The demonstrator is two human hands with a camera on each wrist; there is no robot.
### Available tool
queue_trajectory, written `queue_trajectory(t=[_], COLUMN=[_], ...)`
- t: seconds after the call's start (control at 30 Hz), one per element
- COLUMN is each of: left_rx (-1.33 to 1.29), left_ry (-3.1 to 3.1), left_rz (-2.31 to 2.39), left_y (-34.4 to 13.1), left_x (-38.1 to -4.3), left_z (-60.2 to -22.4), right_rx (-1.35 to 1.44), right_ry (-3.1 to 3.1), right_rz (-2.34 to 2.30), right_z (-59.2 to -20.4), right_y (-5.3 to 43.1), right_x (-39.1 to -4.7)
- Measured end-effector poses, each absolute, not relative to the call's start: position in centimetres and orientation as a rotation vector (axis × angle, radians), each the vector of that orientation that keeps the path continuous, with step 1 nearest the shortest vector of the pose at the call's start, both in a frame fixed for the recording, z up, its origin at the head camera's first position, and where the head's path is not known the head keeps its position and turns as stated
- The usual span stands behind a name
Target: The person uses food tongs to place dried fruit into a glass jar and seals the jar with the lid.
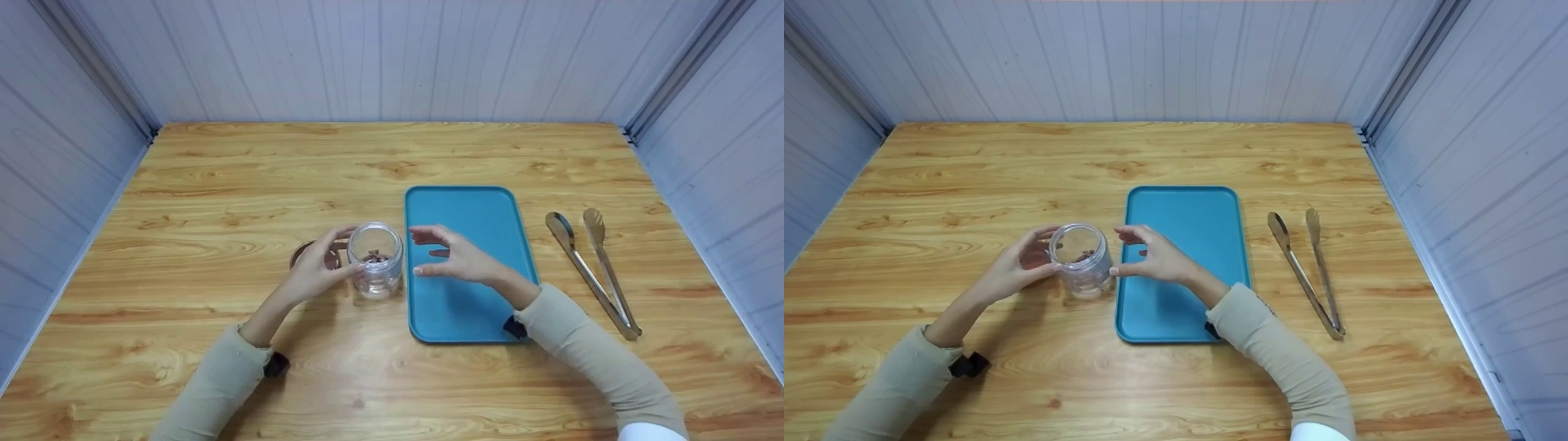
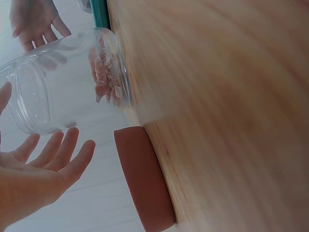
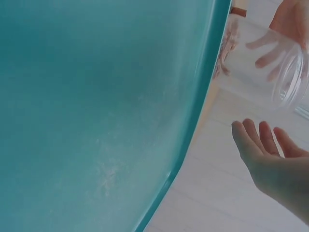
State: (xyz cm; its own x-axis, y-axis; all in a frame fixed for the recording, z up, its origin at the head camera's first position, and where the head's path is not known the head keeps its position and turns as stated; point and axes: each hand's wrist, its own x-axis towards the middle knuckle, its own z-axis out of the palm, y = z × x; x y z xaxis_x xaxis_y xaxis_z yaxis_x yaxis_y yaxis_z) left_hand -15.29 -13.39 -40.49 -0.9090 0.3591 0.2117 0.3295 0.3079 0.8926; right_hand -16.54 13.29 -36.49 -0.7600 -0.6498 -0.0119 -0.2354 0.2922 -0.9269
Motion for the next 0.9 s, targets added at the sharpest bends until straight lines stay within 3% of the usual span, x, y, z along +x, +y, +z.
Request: queue_trajectory(t=[0.3, 0.9], left_rx=[0.649, 0.628], left_ry=[2.513, 2.533], left_rz=[1.706, 1.658], left_y=[-12.8, -12.7], left_x=[-13.8, -13.7], left_z=[-37.6, -37.3], right_rx=[-0.793, -0.791], right_ry=[2.036, 1.92], right_rz=[-1.449, -1.499], right_z=[-37.4, -39.3], right_y=[12.2, 10.8], right_x=[-17.9, -18.5])
